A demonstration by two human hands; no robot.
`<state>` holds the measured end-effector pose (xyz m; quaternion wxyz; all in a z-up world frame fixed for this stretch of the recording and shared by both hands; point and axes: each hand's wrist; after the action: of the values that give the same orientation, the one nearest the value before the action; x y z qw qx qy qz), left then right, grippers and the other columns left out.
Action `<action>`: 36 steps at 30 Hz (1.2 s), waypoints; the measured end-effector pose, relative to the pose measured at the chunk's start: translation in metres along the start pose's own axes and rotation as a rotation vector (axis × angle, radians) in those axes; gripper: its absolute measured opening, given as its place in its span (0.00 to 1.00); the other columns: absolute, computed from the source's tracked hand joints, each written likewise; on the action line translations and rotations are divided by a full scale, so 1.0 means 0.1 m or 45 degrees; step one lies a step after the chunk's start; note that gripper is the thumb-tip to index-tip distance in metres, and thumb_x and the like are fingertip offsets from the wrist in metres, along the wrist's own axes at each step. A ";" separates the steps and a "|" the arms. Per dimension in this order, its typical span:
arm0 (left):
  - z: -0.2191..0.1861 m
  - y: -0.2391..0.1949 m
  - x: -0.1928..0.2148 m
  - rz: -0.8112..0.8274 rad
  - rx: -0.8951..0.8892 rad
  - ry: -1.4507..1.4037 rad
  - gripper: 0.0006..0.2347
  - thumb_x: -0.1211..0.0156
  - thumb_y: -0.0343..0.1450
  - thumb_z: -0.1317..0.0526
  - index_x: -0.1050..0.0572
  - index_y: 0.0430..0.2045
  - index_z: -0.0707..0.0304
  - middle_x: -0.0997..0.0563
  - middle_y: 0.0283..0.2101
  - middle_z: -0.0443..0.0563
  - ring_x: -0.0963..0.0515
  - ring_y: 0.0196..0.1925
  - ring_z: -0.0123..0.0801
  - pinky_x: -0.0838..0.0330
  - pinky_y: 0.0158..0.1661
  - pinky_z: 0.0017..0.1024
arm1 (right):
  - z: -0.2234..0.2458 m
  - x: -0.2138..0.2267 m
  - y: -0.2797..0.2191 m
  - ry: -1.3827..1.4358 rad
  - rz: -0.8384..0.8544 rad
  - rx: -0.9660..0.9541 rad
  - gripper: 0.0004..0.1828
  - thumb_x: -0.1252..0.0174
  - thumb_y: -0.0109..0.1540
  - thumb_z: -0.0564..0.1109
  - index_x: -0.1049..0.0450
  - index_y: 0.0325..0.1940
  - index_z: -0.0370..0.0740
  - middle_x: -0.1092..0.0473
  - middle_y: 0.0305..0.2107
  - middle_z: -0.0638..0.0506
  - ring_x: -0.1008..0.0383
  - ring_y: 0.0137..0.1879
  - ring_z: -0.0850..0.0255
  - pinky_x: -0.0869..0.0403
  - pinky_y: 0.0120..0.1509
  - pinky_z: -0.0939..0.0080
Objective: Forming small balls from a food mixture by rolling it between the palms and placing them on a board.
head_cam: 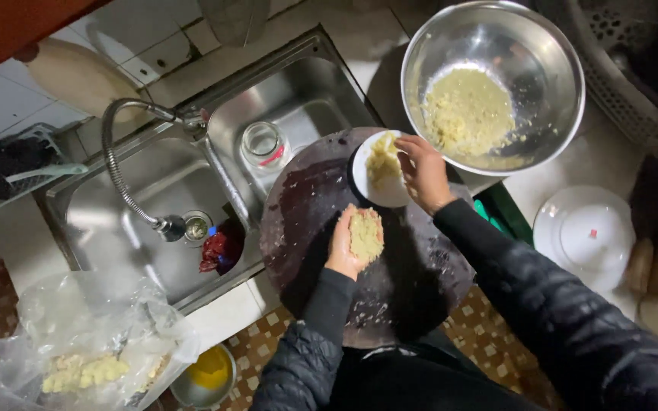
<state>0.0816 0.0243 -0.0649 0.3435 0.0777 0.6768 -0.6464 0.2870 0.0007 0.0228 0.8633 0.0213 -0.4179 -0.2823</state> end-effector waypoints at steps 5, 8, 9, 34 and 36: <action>0.13 0.08 -0.05 -0.055 -0.037 0.096 0.14 0.37 0.73 0.44 0.20 0.30 0.53 0.12 0.41 0.52 0.14 0.41 0.45 0.21 0.38 0.39 | -0.54 -0.51 0.23 -0.213 0.011 0.204 0.13 0.42 0.69 0.44 0.22 0.57 0.41 0.28 0.56 0.48 0.29 0.63 0.48 0.26 0.62 0.58; 0.13 0.23 -0.05 -0.050 -0.065 0.101 0.15 0.39 0.74 0.43 0.21 0.31 0.51 0.12 0.42 0.51 0.14 0.40 0.45 0.23 0.37 0.39 | -1.11 -1.07 0.09 -0.094 0.087 0.268 0.14 0.38 0.67 0.44 0.23 0.56 0.38 0.31 0.53 0.45 0.34 0.62 0.45 0.28 0.65 0.55; 0.12 0.29 -0.01 -0.057 -0.065 0.100 0.15 0.39 0.74 0.43 0.21 0.31 0.51 0.12 0.42 0.51 0.14 0.40 0.45 0.23 0.37 0.39 | -1.00 -0.99 0.03 -0.090 0.090 0.265 0.14 0.38 0.67 0.44 0.23 0.56 0.38 0.31 0.53 0.45 0.34 0.62 0.45 0.28 0.65 0.55; -0.12 -0.31 0.03 -0.013 -0.089 0.057 0.14 0.38 0.74 0.44 0.22 0.35 0.53 0.13 0.46 0.53 0.14 0.44 0.49 0.21 0.40 0.41 | -0.12 -0.18 -0.32 -0.038 0.468 0.535 0.36 0.44 0.63 0.38 0.40 0.76 0.32 0.42 0.72 0.33 0.47 0.78 0.31 0.43 0.81 0.40; -0.16 -0.33 0.02 0.025 -0.094 0.054 0.14 0.39 0.74 0.44 0.22 0.36 0.53 0.13 0.46 0.54 0.14 0.45 0.49 0.20 0.40 0.41 | -0.14 -0.15 -0.31 -0.111 0.477 0.669 0.28 0.49 0.66 0.40 0.33 0.72 0.33 0.38 0.70 0.36 0.44 0.78 0.33 0.42 0.81 0.41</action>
<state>0.0561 0.0330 -0.0401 0.3378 0.0853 0.7066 -0.6159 0.2758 -0.0207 -0.0055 0.8465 0.1543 -0.5096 -0.0017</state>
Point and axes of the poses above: each hand's wrist, its own y-axis towards the middle knuckle, its own x-axis out of the back of the hand, z = x × y
